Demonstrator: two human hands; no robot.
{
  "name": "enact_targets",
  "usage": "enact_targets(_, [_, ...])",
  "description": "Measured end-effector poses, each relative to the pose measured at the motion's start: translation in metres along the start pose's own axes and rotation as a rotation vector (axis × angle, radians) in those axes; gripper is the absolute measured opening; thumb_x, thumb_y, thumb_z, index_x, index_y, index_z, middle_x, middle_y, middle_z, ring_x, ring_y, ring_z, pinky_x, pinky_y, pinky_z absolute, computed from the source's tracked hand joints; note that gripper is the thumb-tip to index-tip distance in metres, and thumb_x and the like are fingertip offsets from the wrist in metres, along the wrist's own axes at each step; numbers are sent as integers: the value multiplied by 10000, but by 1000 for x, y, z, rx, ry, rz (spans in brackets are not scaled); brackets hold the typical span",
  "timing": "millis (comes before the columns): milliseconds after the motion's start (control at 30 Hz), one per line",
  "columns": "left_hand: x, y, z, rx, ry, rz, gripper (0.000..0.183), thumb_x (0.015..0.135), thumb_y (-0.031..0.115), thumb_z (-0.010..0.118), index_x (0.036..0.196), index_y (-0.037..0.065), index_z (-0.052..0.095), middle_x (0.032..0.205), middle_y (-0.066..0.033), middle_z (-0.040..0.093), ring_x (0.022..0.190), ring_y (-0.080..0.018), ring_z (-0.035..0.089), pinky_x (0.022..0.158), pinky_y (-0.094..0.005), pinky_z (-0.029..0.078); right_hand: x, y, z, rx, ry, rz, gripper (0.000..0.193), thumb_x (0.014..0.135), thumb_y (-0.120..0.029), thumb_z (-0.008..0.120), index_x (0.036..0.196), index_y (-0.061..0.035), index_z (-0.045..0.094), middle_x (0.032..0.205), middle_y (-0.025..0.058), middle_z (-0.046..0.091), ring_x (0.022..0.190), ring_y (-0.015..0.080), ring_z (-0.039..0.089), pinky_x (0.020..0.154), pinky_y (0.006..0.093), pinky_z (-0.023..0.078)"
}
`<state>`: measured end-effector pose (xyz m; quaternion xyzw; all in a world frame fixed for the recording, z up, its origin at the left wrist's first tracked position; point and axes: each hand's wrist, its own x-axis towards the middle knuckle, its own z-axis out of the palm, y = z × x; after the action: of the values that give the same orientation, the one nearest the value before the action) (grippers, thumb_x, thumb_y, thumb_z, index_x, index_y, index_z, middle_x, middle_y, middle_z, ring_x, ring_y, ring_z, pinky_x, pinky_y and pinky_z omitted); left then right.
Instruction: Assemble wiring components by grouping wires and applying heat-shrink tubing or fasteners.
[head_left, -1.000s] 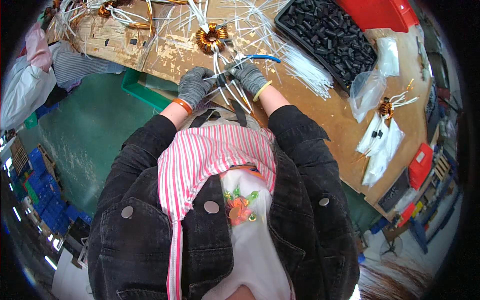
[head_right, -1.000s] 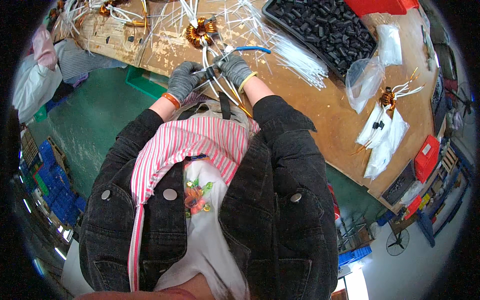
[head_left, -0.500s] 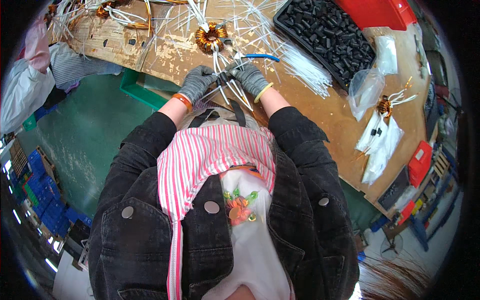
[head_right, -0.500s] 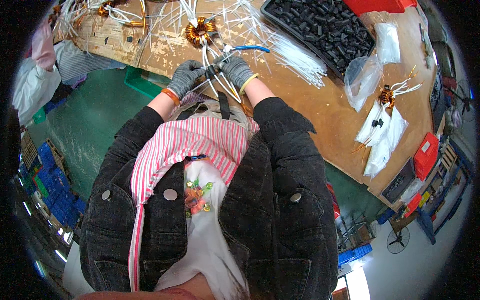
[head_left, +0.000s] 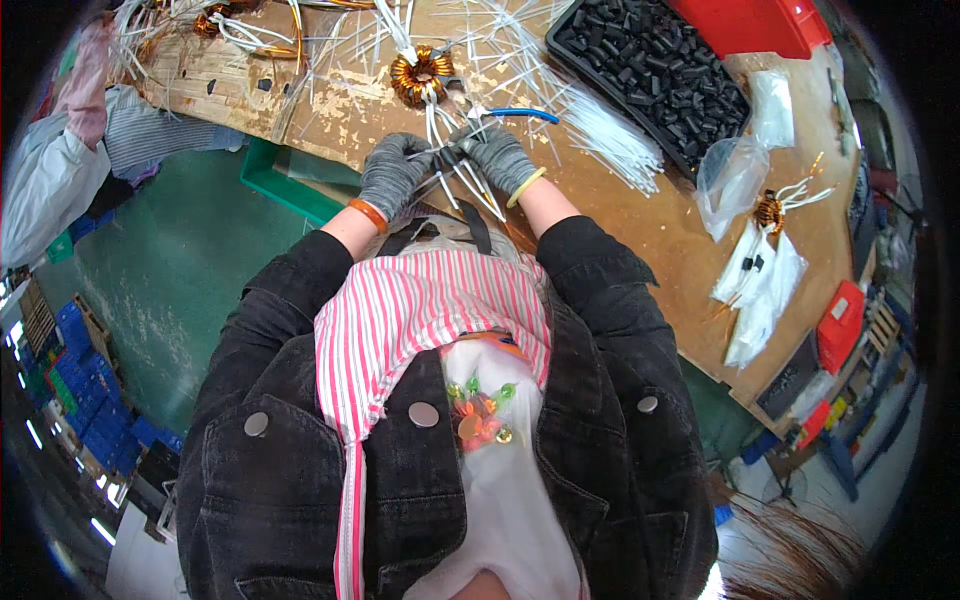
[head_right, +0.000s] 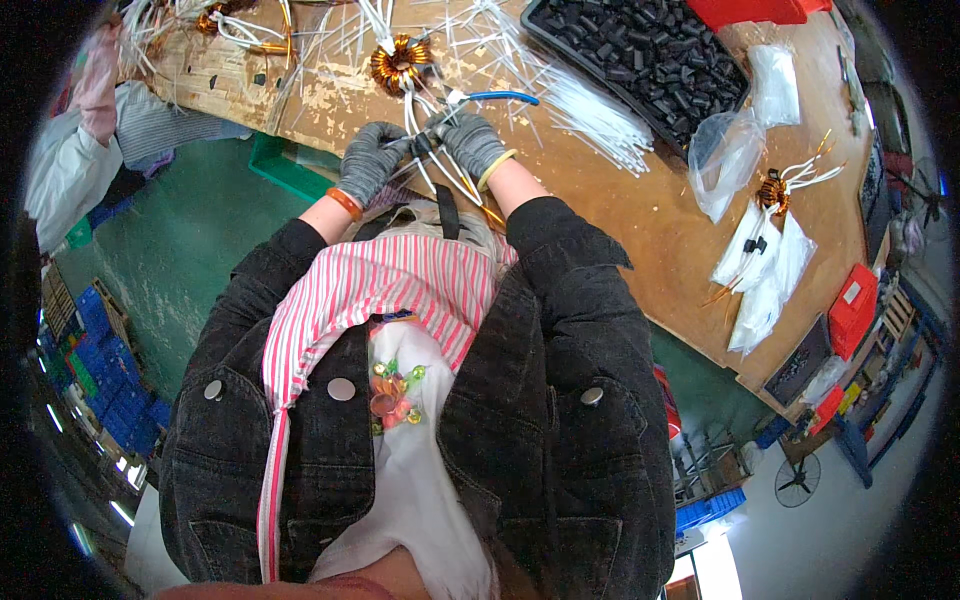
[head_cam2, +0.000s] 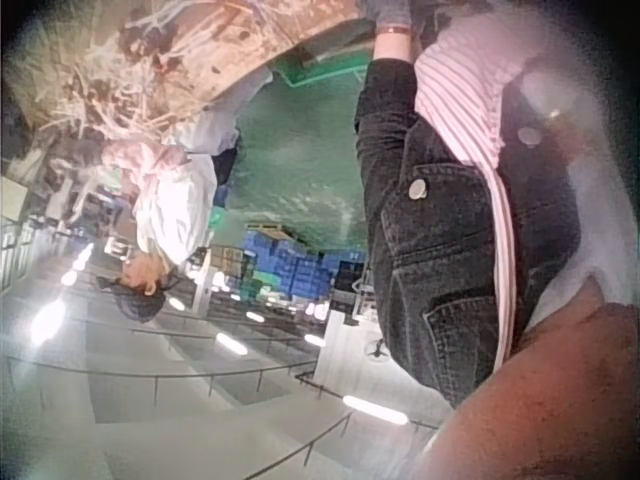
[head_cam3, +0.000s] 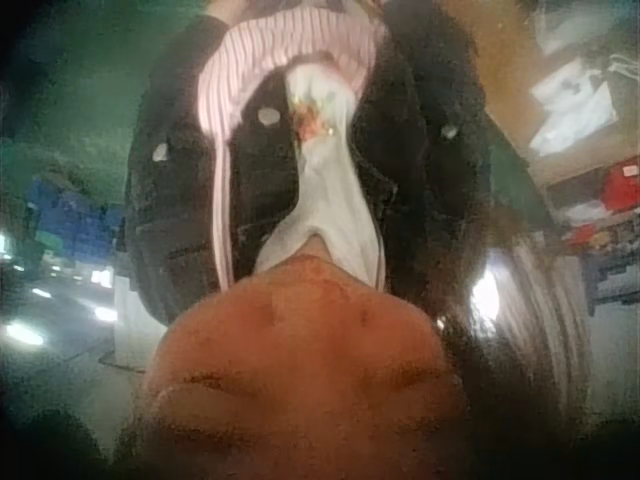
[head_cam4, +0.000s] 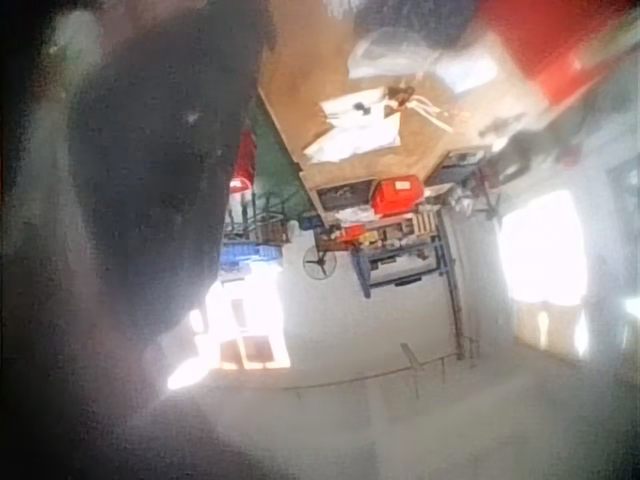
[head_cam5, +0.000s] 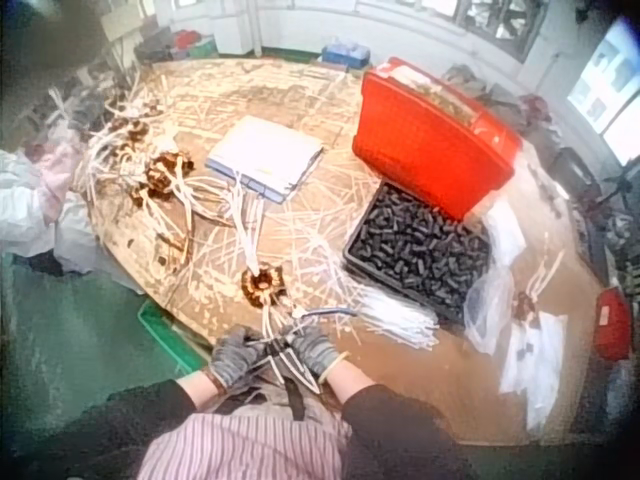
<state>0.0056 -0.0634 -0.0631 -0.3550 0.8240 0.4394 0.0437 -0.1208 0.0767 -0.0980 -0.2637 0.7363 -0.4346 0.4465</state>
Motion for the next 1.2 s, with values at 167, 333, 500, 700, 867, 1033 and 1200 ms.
enact_targets(167, [-4,8,-2,146,78,180,178,716,128,670,863,40,618,838,-120,628,763,-198,611,683,-292,476,-2,-10,-4,-31,34,-14,235,821,-207,490,951,-67,627,944,154,611,884,293,567,795,351,426])
enact_targets(333, [-3,-4,0,96,78,302,178,717,107,670,868,33,609,866,-119,620,795,-202,604,708,-286,468,5,-30,-14,-416,155,-314,223,741,-176,573,944,-105,631,923,142,616,865,290,574,744,354,452])
enact_targets(500, [-1,-4,6,-259,60,33,326,708,45,652,1011,40,531,816,-97,616,767,-172,595,686,-291,473,15,-37,-1,-24,82,-168,247,759,-220,606,978,-108,629,887,132,630,789,264,600,713,328,461])
enact_targets(700, [-1,-10,5,-266,29,42,423,728,35,656,1107,36,466,838,-78,610,759,-128,563,686,-256,461,15,-43,4,-174,118,-122,289,756,-329,577,932,-108,641,847,149,628,789,286,597,711,352,461])
enact_targets(867, [0,-8,5,-284,18,33,446,737,34,652,1134,29,449,844,-79,608,756,-129,562,685,-252,463,16,-41,-10,-482,-14,-98,260,687,-281,577,808,-62,645,793,188,613,750,324,591,685,379,466])
enact_targets(1033, [-1,-3,3,-352,-9,2,451,742,36,651,1143,27,445,845,-79,605,760,-130,564,683,-255,467,14,-39,-9,-449,17,-121,184,676,-199,572,710,-18,587,676,194,560,628,327,536,590,378,434])
enact_targets(1200, [-4,0,2,-314,15,38,442,744,33,645,1140,31,448,838,-74,604,754,-130,563,676,-254,465,18,-37,-5,-517,63,-34,254,651,-238,575,750,-12,633,766,215,599,709,338,592,667,382,474])
